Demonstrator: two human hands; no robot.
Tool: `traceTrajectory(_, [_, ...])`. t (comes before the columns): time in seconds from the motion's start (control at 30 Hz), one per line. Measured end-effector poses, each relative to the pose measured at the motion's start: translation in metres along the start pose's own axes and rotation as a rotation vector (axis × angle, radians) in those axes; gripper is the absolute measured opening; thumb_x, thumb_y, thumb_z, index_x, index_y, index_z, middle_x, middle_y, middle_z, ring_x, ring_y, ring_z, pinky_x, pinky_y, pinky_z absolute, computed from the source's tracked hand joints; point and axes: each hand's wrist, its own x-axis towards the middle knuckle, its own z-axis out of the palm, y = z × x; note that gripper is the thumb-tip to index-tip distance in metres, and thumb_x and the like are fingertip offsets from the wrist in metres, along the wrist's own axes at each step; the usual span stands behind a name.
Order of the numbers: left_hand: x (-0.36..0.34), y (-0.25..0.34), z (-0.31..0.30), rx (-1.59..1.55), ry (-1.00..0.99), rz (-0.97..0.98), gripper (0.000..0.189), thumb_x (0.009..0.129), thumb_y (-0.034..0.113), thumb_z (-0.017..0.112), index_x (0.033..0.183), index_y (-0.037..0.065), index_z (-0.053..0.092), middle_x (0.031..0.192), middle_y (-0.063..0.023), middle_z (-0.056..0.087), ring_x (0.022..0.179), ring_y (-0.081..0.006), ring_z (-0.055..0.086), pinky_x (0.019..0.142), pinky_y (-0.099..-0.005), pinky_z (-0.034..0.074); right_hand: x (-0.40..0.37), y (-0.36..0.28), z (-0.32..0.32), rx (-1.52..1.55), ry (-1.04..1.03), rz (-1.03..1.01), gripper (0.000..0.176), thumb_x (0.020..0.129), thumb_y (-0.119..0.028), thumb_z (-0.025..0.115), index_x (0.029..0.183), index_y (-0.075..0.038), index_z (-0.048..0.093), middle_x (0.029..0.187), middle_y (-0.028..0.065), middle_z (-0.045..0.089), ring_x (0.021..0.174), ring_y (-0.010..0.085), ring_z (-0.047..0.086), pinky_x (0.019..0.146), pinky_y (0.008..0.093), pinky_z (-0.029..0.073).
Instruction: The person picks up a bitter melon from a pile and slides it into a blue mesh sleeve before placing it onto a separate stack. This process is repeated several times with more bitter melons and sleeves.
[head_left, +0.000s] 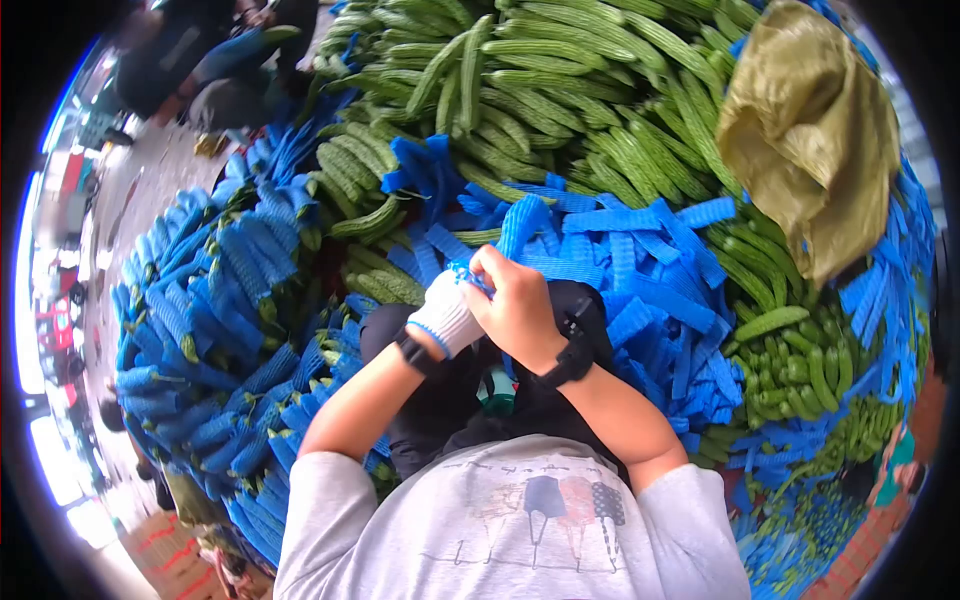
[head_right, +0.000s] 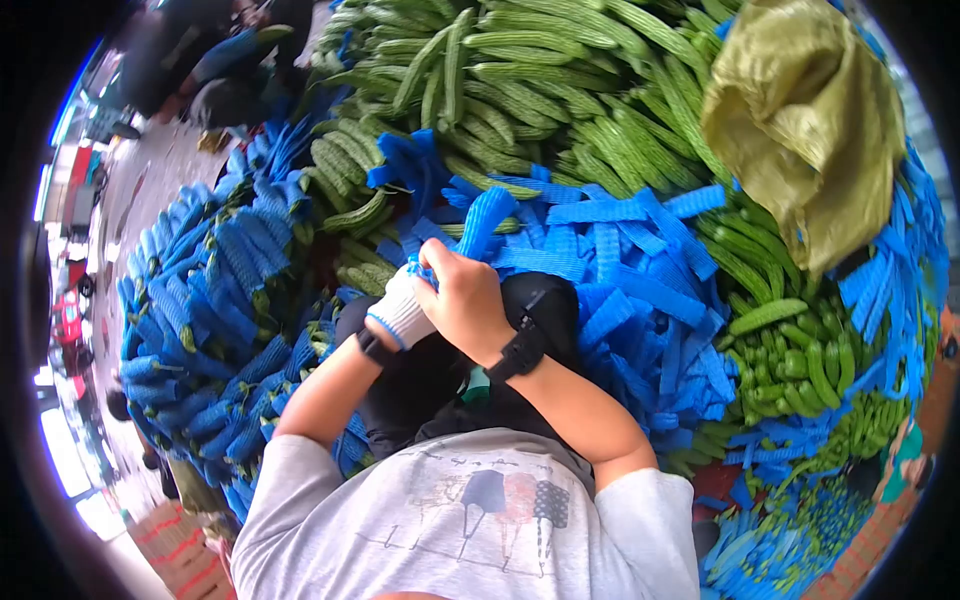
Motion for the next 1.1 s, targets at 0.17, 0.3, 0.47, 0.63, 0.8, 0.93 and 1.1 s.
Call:
traceTrajectory(0.17, [0.008, -0.034, 0.012, 0.24, 0.025, -0.232, 0.023, 0.077, 0.019, 0.063, 0.096, 0.005, 0.063, 0.085, -0.013, 0.063, 0.08, -0.0299, 0.062, 0.068, -0.0378, 0.05, 0.007, 0.003, -0.005, -0.259, -0.134, 0.004, 0.034, 0.069, -0.003, 0.069, 0.098, -0.006, 0.053, 0.094, 0.0125, 0.054, 0.094, 0.0329, 0.056, 0.076, 0.042, 0.049])
traceTrajectory(0.3, [0.0, -0.033, -0.018, -0.529, 0.058, -0.452, 0.038, 0.092, 0.022, 0.05, 0.124, 0.002, 0.055, 0.122, -0.0181, 0.059, 0.12, -0.0307, 0.052, 0.1, -0.0382, 0.042, 0.015, 0.025, 0.01, -0.236, -0.362, -0.089, 0.023, 0.071, -0.001, 0.062, 0.09, -0.002, 0.051, 0.082, 0.0134, 0.053, 0.084, 0.0326, 0.055, 0.07, 0.0416, 0.047])
traceTrajectory(0.47, [0.019, -0.069, -0.035, -2.112, 0.417, -0.448, 0.041, 0.094, 0.028, 0.045, 0.126, 0.003, 0.052, 0.125, -0.0168, 0.057, 0.121, -0.0313, 0.05, 0.102, -0.04, 0.04, 0.042, -0.01, 0.037, 0.377, -0.772, -0.132, 0.011, 0.077, 0.0, 0.057, 0.082, -0.001, 0.048, 0.073, 0.0094, 0.045, 0.066, 0.0202, 0.05, 0.062, 0.0316, 0.042])
traceTrajectory(0.63, [-0.024, -0.138, -0.069, -1.998, 0.793, -0.319, 0.047, 0.097, 0.035, 0.038, 0.131, 0.003, 0.046, 0.132, -0.0157, 0.051, 0.126, -0.0308, 0.045, 0.106, -0.0427, 0.035, 0.088, 0.014, 0.073, 0.331, -0.949, -0.169, 0.016, 0.086, -0.011, 0.062, 0.099, -0.001, 0.057, 0.086, 0.0068, 0.059, 0.077, 0.0149, 0.058, 0.069, 0.0281, 0.048])
traceTrajectory(0.8, [-0.16, -0.197, -0.024, -1.748, 1.0, -0.396, 0.053, 0.096, 0.033, 0.041, 0.14, 0.003, 0.035, 0.141, -0.016, 0.043, 0.133, -0.0277, 0.039, 0.112, -0.045, 0.029, 0.104, 0.157, 0.154, 0.135, -0.932, 0.206, 0.022, 0.085, -0.017, 0.065, 0.099, -0.001, 0.06, 0.09, 0.0091, 0.065, 0.08, 0.0171, 0.063, 0.073, 0.0308, 0.051])
traceTrajectory(0.93, [-0.188, -0.161, 0.021, -1.759, 1.285, -0.956, 0.056, 0.094, 0.033, 0.045, 0.139, 0.002, 0.035, 0.141, -0.0182, 0.041, 0.131, -0.0294, 0.042, 0.112, -0.0451, 0.03, 0.061, 0.254, 0.238, -0.015, -1.046, 0.282, 0.029, 0.083, -0.021, 0.068, 0.101, 0.0, 0.06, 0.084, 0.0096, 0.066, 0.081, 0.0172, 0.064, 0.071, 0.032, 0.052])
traceTrajectory(1.1, [-0.213, -0.139, 0.114, -1.52, 1.131, -1.476, 0.052, 0.093, 0.024, 0.042, 0.139, -0.001, 0.036, 0.141, -0.0205, 0.041, 0.131, -0.0313, 0.042, 0.112, -0.0445, 0.03, -0.007, 0.298, 0.329, -0.159, -0.871, 0.157, 0.041, 0.078, -0.026, 0.073, 0.107, -0.001, 0.057, 0.097, 0.0167, 0.061, 0.09, 0.031, 0.06, 0.079, 0.0381, 0.049])
